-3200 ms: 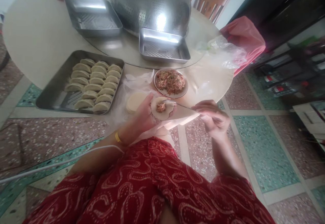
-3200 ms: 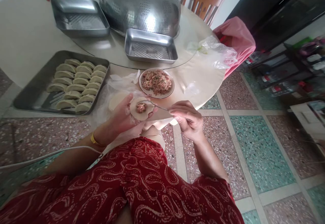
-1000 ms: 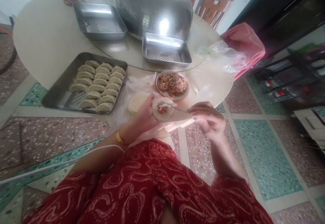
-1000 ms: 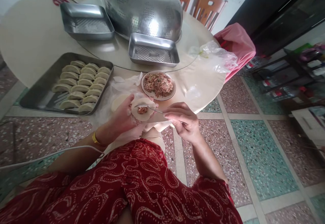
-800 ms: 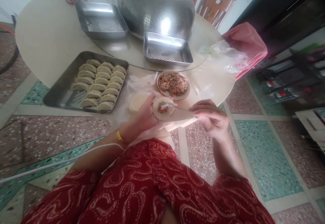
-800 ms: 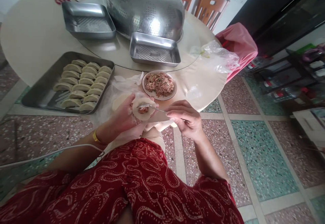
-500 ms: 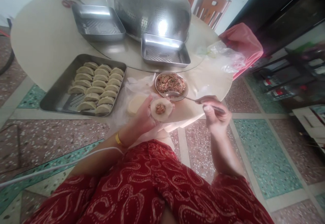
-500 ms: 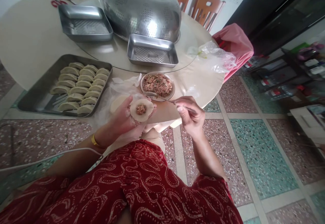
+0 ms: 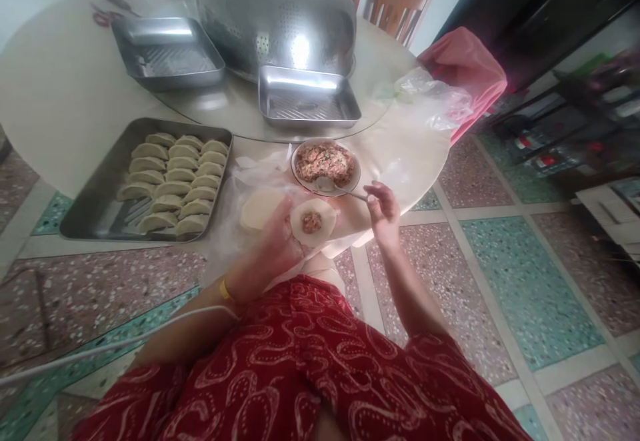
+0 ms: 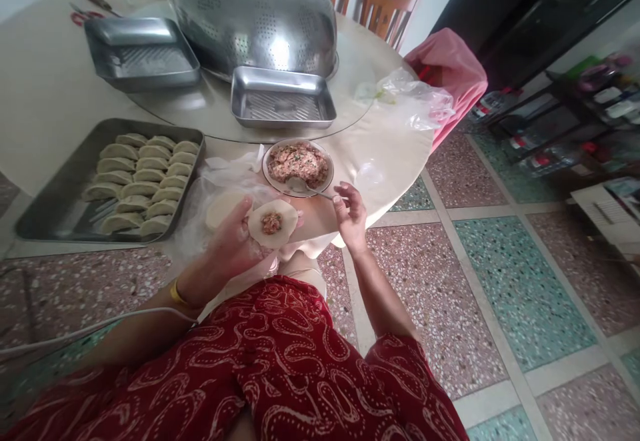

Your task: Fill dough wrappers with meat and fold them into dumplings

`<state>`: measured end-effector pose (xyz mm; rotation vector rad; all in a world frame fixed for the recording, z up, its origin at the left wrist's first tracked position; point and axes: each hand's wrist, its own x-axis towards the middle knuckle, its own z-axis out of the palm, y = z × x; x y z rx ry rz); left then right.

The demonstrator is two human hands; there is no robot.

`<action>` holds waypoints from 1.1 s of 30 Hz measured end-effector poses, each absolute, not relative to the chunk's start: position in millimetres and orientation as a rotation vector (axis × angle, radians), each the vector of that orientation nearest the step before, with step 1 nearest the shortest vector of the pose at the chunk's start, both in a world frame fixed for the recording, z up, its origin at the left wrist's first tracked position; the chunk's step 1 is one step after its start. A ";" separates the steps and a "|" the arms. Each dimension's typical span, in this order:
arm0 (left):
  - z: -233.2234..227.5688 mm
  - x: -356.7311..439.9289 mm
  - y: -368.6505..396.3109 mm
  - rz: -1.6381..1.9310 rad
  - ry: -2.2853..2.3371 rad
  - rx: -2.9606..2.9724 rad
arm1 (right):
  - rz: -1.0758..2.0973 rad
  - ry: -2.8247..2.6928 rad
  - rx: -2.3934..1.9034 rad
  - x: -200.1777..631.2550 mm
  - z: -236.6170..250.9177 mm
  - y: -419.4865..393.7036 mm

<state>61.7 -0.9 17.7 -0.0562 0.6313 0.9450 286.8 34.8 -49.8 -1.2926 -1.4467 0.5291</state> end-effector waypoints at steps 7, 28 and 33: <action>12.9 66.1 -15.3 0.825 0.545 0.057 | 0.623 -1.572 -1.259 267.4 -1.0 -16.1; 4.0 64.4 -38.5 0.897 0.659 -0.041 | 0.491 -1.723 -1.319 270.9 -4.3 1.9; 11.6 70.6 -33.7 0.879 0.758 -0.063 | -0.119 -1.658 -1.576 349.5 14.8 37.5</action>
